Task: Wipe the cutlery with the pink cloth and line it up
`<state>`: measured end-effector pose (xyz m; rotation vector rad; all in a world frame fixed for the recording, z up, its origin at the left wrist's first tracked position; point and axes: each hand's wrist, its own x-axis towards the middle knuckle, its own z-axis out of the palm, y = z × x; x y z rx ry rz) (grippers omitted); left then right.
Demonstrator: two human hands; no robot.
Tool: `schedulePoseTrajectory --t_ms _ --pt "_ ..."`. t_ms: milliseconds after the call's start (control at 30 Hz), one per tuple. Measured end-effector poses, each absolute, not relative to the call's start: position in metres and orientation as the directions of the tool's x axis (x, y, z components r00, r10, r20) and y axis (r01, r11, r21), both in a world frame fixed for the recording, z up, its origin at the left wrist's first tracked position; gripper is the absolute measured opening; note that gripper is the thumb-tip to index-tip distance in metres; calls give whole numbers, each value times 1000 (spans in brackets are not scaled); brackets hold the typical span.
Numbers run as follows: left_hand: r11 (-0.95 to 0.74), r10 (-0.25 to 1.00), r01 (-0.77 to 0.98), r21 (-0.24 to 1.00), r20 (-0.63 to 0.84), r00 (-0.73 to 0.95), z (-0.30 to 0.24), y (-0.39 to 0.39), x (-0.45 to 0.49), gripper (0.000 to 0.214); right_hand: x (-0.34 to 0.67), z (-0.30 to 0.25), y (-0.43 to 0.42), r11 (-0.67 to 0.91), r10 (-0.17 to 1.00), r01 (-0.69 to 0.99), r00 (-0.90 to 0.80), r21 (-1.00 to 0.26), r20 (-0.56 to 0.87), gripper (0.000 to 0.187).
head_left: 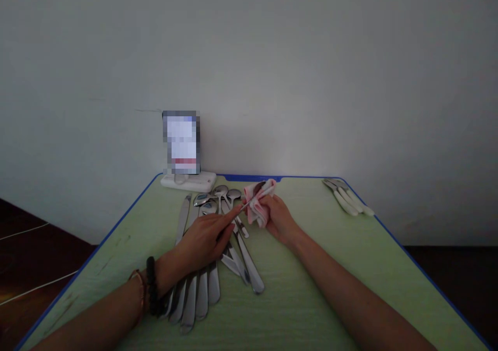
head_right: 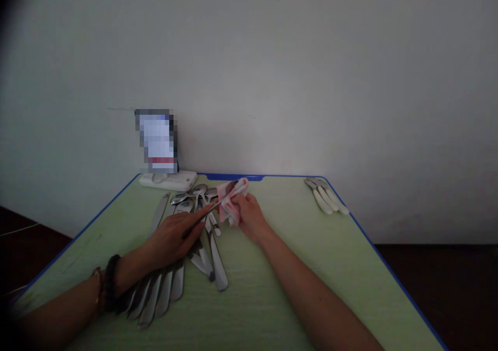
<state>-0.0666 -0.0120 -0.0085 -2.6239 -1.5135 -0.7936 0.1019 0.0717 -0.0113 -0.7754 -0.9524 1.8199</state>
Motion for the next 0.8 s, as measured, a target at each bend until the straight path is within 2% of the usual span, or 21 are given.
schedulePoseTrajectory --t_ms 167,500,800 --pt "-519 812 820 239 437 387 -9 -12 -67 47 102 -10 72 -325 893 -427 -431 -844 -126 13" --pt "-504 815 836 216 440 377 -8 -12 -66 47 103 -8 71 -387 879 -449 -442 -805 -177 11" --pt "-511 807 827 236 462 367 -6 -13 -67 45 102 -10 72 -362 888 -442 -433 -821 -159 8"
